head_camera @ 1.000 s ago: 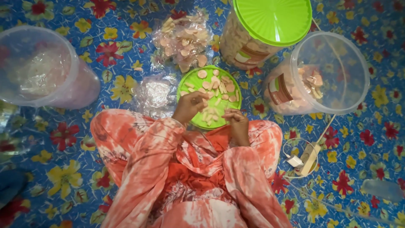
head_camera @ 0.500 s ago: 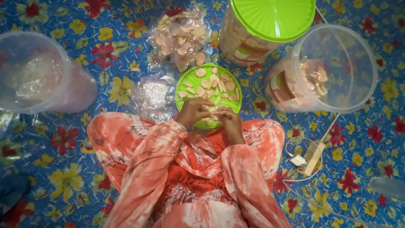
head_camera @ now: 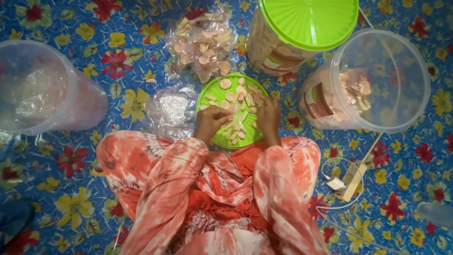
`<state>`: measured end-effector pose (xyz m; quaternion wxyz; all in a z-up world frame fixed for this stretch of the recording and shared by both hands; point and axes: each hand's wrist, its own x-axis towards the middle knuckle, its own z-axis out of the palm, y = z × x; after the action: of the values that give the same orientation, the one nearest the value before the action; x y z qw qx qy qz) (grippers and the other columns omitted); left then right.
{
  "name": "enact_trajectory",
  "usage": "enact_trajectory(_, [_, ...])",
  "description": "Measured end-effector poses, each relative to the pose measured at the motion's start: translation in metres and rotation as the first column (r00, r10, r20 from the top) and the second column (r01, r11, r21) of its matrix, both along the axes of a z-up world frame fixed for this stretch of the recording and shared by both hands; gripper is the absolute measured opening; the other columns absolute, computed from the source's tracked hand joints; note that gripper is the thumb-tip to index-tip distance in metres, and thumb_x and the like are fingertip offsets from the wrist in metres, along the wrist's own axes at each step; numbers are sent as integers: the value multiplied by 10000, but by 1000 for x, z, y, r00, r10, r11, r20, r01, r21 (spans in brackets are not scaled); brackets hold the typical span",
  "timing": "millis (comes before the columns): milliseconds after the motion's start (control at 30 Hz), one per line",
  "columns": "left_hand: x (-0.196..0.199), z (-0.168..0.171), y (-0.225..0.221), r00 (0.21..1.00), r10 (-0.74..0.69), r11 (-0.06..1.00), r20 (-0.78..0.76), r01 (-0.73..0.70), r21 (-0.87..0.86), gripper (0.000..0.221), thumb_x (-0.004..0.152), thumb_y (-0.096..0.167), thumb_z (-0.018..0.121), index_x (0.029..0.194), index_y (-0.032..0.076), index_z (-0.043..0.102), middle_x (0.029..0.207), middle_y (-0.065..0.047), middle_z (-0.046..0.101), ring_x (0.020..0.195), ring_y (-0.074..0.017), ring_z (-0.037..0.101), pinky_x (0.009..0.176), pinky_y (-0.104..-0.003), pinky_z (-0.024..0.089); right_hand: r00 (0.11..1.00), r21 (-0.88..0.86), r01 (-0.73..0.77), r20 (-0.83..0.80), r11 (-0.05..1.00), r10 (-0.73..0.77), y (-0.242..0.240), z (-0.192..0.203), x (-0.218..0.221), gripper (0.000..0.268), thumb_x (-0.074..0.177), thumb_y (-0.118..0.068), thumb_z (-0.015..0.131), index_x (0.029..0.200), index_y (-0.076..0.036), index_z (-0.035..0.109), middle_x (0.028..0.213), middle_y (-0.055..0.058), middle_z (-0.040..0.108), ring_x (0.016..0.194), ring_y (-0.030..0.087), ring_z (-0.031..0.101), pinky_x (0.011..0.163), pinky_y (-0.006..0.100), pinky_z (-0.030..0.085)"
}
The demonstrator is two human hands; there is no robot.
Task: The person packs small food slices from a plate into a plastic container.
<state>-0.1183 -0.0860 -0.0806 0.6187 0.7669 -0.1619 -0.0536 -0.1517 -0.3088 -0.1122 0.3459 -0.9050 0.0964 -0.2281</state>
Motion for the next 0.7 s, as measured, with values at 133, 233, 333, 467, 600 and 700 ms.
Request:
enact_trajectory(133, [-1,9,0,1000,-15,1000,2,15,-4,209,638,128,817,829,171,745,738,-33,677,749,-204,668,695,-285,531,999,-135,-20,-49,991,14,-2,14,17,302,784,-53,554,1068,-102,643,975,120,533,895,344,564,810,431,475])
enact_trajectory(233, [-2,13,0,1000,-8,999,-12,8,-34,220,617,101,820,818,149,744,730,-55,669,740,-228,666,676,-293,534,973,-224,-38,-230,974,-15,1,27,19,217,770,-94,574,958,-26,659,1011,186,537,903,414,567,800,462,495])
enact_trajectory(333, [-2,12,-2,1000,-3,1000,4,3,-29,223,616,84,817,817,144,741,728,-52,668,731,-227,665,670,-286,534,947,-266,-54,-318,962,-35,-12,-1,21,251,724,-90,647,972,-50,667,1009,166,551,913,404,565,806,456,496])
enact_trajectory(467, [-2,9,-4,1000,-5,1000,11,5,-3,214,621,68,798,809,152,741,726,-48,665,719,-216,664,660,-287,540,952,-280,-83,-305,956,-7,-22,-26,19,228,715,-118,669,941,-88,659,939,136,562,876,380,582,809,444,481])
enact_trajectory(600, [0,4,-2,1000,-20,1000,3,20,10,229,619,76,804,821,164,741,730,-33,666,666,-174,647,616,-261,524,909,-183,-98,-416,978,13,0,19,9,234,804,-179,596,1008,-75,641,938,174,609,914,421,598,839,482,470])
enact_trajectory(700, [0,2,-2,1000,-17,1000,27,17,21,241,611,70,804,825,163,741,721,-31,665,656,-188,648,599,-267,529,908,-218,-151,-415,964,48,3,28,2,255,792,-178,627,1040,-122,637,934,131,614,905,366,610,820,449,492])
